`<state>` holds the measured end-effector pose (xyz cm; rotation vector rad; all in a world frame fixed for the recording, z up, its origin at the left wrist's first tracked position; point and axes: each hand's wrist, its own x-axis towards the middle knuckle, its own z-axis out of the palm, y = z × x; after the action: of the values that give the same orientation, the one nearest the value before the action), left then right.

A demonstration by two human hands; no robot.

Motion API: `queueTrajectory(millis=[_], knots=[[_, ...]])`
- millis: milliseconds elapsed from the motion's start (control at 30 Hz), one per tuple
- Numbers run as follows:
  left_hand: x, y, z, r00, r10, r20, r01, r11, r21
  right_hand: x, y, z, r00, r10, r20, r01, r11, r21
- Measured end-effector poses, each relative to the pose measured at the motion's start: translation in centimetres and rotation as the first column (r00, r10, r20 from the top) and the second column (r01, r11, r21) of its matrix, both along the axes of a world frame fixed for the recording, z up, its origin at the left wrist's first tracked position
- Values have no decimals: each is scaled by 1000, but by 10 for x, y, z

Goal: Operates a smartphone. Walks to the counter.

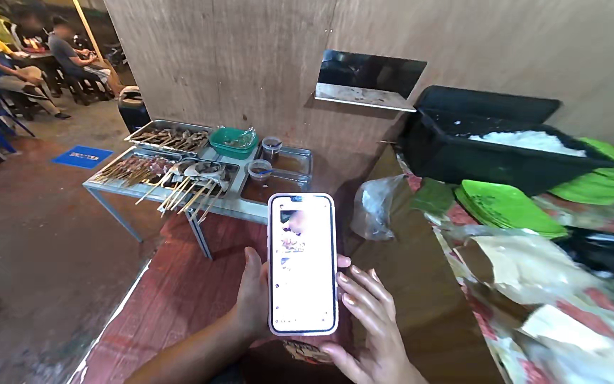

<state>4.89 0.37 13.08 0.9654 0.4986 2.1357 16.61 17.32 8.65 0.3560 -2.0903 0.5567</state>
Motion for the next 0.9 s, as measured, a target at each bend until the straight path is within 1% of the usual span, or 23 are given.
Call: queueTrajectory(millis=[200, 400, 567, 667, 900], knots=[[4, -3, -8, 998, -39, 58, 39, 999, 10, 1, -2, -5, 999, -3, -46, 4, 1000, 7], [5, -3, -11, 996, -35, 80, 35, 999, 5, 2, -3, -8, 999, 5, -45, -5, 1000, -13], [7, -3, -10, 994, -30, 102, 34, 999, -40, 1, -2, -12, 999, 21, -43, -23, 999, -43], [5, -1, -13, 994, -65, 87, 66, 998, -6, 1, 0, -14, 999, 46, -19, -47, 996, -75], [7, 6, -16, 996, -10, 87, 15, 998, -62, 2, 7, -16, 997, 76, -1, -76, 990, -122]])
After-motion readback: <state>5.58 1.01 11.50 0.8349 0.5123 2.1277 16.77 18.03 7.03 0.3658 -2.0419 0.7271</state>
